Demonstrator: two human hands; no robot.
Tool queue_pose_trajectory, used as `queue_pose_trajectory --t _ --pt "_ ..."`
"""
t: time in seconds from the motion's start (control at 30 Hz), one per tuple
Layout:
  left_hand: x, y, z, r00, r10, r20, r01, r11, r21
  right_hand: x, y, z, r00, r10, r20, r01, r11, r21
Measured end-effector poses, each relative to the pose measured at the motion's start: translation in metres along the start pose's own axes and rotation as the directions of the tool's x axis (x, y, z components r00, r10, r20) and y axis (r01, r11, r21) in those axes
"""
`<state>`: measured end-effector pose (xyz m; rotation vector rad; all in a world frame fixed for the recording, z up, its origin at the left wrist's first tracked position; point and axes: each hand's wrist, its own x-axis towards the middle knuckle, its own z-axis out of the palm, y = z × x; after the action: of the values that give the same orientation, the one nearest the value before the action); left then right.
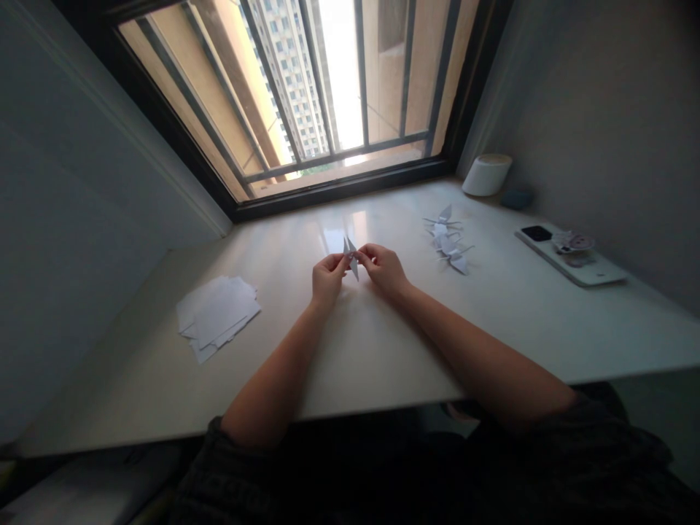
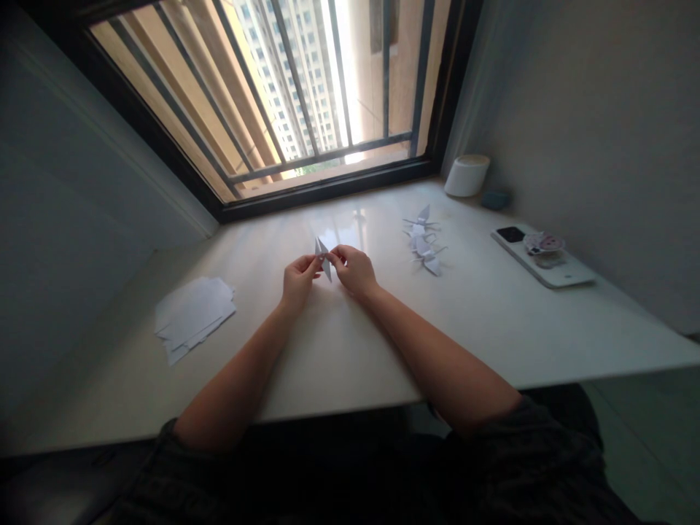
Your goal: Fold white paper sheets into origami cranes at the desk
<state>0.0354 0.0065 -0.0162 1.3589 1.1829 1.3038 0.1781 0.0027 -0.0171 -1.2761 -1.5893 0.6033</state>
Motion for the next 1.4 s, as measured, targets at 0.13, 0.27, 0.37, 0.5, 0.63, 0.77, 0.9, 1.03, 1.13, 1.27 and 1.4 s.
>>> queue_pose_trajectory --t 0.13,0.27,0.37,0.5,0.63,0.77,0.9,1.03,1.13,1.27,1.4 --pt "-0.001 0.003 0.001 1.000 -0.006 0.006 0.006 1.000 -0.010 0.002 0.004 0.001 1.000 0.021 -0.006 -0.021 0.998 0.052" --pt "-0.002 0.005 0.001 1.000 -0.020 -0.022 0.019 0.999 -0.027 0.004 0.008 0.003 0.995 0.100 0.023 -0.103 0.975 0.196" --pt "-0.002 0.006 0.001 0.998 -0.012 -0.064 0.010 1.000 -0.029 0.004 0.007 0.003 0.990 0.108 0.092 -0.126 0.967 0.220" --pt "-0.002 0.007 0.000 0.993 -0.002 -0.119 -0.001 1.000 -0.025 0.001 0.005 0.001 0.983 0.102 0.151 -0.139 0.955 0.260" --pt "-0.001 0.006 -0.001 0.989 0.004 -0.146 -0.011 0.999 -0.047 0.001 0.007 0.002 0.980 0.123 0.160 -0.164 0.946 0.281" --pt "-0.001 0.007 -0.001 0.993 0.012 -0.114 -0.018 0.998 -0.054 0.002 0.010 0.004 0.974 0.124 0.191 -0.175 0.944 0.281" --pt "0.000 0.009 -0.003 0.999 0.024 -0.033 -0.025 0.999 -0.022 0.001 0.011 0.003 0.970 0.120 0.209 -0.177 0.943 0.281" --pt "0.002 0.009 -0.007 0.997 0.018 -0.073 -0.018 1.000 0.003 0.000 0.008 0.003 0.965 0.107 0.238 -0.174 0.944 0.281" --pt "0.004 0.007 -0.009 0.994 -0.041 -0.099 0.039 0.999 -0.026 0.002 0.005 0.004 0.970 0.086 0.227 -0.155 0.940 0.305" --pt "0.007 0.007 -0.011 0.989 -0.121 -0.082 0.113 0.988 -0.103 0.004 0.001 0.005 0.974 0.047 0.224 -0.134 0.910 0.393" --pt "0.006 0.009 -0.010 0.982 -0.182 -0.058 0.167 0.964 -0.208 0.005 -0.003 0.004 0.967 0.036 0.251 -0.155 0.867 0.474"
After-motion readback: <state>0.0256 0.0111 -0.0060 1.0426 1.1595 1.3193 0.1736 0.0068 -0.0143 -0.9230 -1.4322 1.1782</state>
